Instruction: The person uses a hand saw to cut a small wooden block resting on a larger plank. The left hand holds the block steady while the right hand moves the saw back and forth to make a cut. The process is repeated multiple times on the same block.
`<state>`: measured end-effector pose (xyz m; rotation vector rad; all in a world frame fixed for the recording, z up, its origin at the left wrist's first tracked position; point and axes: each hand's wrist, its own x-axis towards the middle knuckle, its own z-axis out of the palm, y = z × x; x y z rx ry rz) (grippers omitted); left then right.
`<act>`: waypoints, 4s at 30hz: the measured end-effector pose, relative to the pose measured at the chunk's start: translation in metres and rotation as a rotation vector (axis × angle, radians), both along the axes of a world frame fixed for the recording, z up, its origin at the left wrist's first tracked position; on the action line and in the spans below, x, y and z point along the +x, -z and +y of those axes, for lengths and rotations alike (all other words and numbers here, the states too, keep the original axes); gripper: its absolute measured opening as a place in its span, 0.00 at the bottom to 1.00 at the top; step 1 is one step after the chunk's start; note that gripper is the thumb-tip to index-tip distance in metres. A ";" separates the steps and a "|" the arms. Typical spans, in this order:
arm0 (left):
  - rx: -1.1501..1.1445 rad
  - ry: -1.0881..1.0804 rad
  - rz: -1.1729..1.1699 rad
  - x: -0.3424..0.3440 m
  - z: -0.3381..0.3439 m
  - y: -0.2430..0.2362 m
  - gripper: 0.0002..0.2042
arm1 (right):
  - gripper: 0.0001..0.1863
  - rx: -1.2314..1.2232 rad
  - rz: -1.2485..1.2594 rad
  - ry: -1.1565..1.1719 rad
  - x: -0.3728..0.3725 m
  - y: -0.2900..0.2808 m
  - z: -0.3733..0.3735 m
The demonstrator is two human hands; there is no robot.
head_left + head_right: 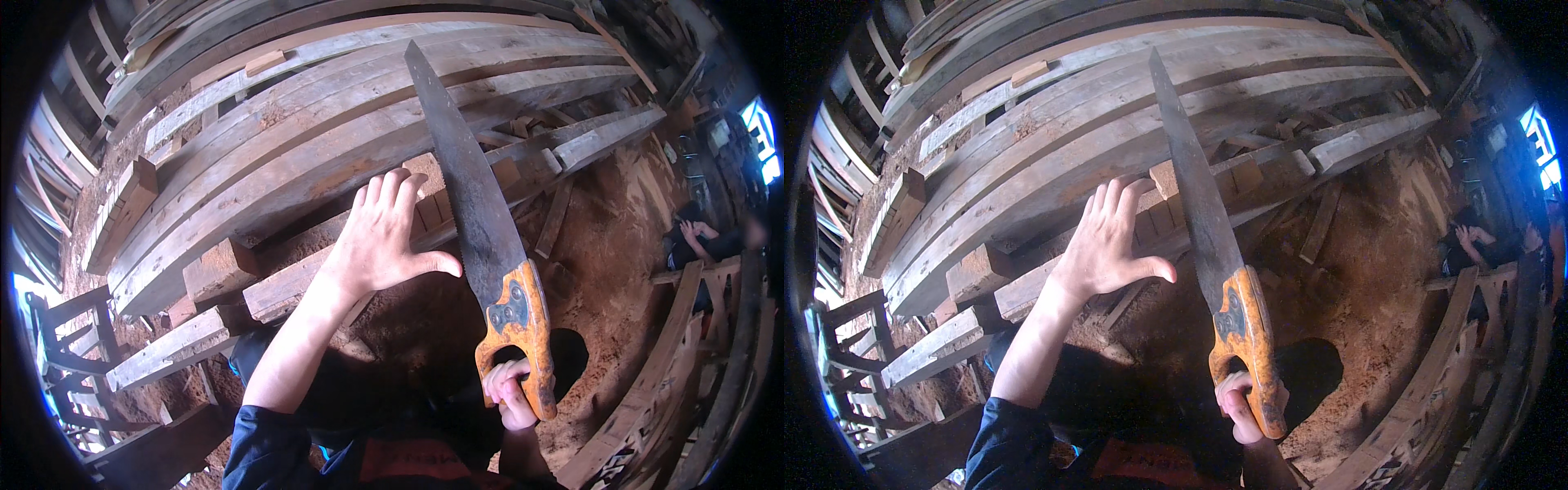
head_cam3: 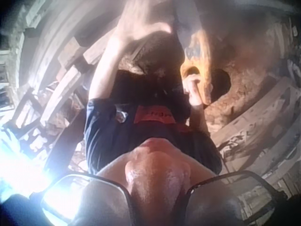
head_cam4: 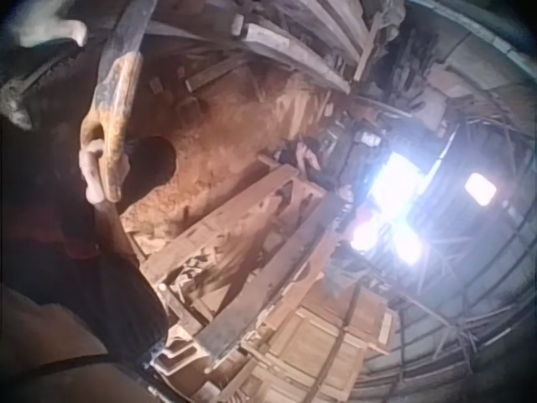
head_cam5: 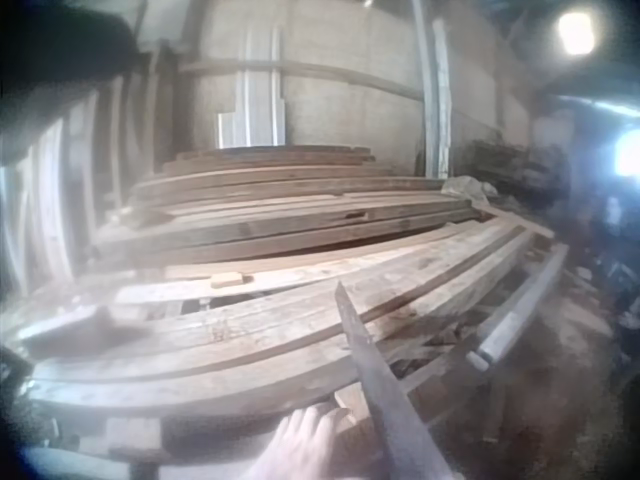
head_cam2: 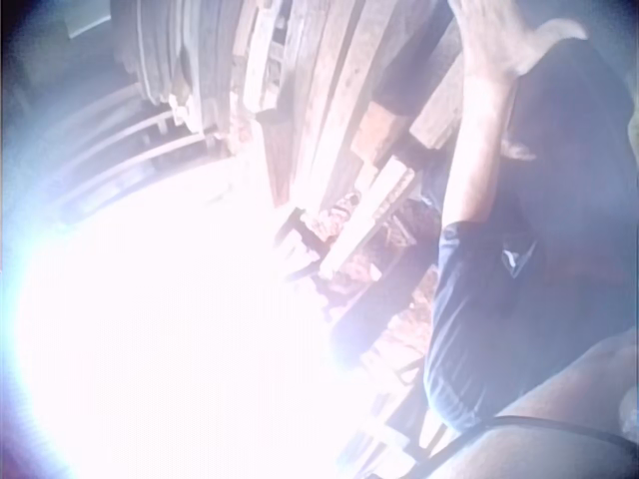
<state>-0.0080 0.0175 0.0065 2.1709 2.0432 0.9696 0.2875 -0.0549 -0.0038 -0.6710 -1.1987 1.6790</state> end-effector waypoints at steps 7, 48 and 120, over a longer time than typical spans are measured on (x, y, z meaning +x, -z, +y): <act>-0.278 0.006 0.096 -0.002 -0.002 0.003 0.69 | 0.07 0.002 -0.038 0.016 0.001 0.001 0.000; 0.024 0.015 0.247 0.013 0.002 0.009 0.22 | 0.06 0.125 -0.134 0.053 -0.018 -0.010 0.026; -0.168 0.001 0.065 0.025 0.004 0.001 0.22 | 0.10 0.490 -0.557 0.049 -0.039 -0.038 0.057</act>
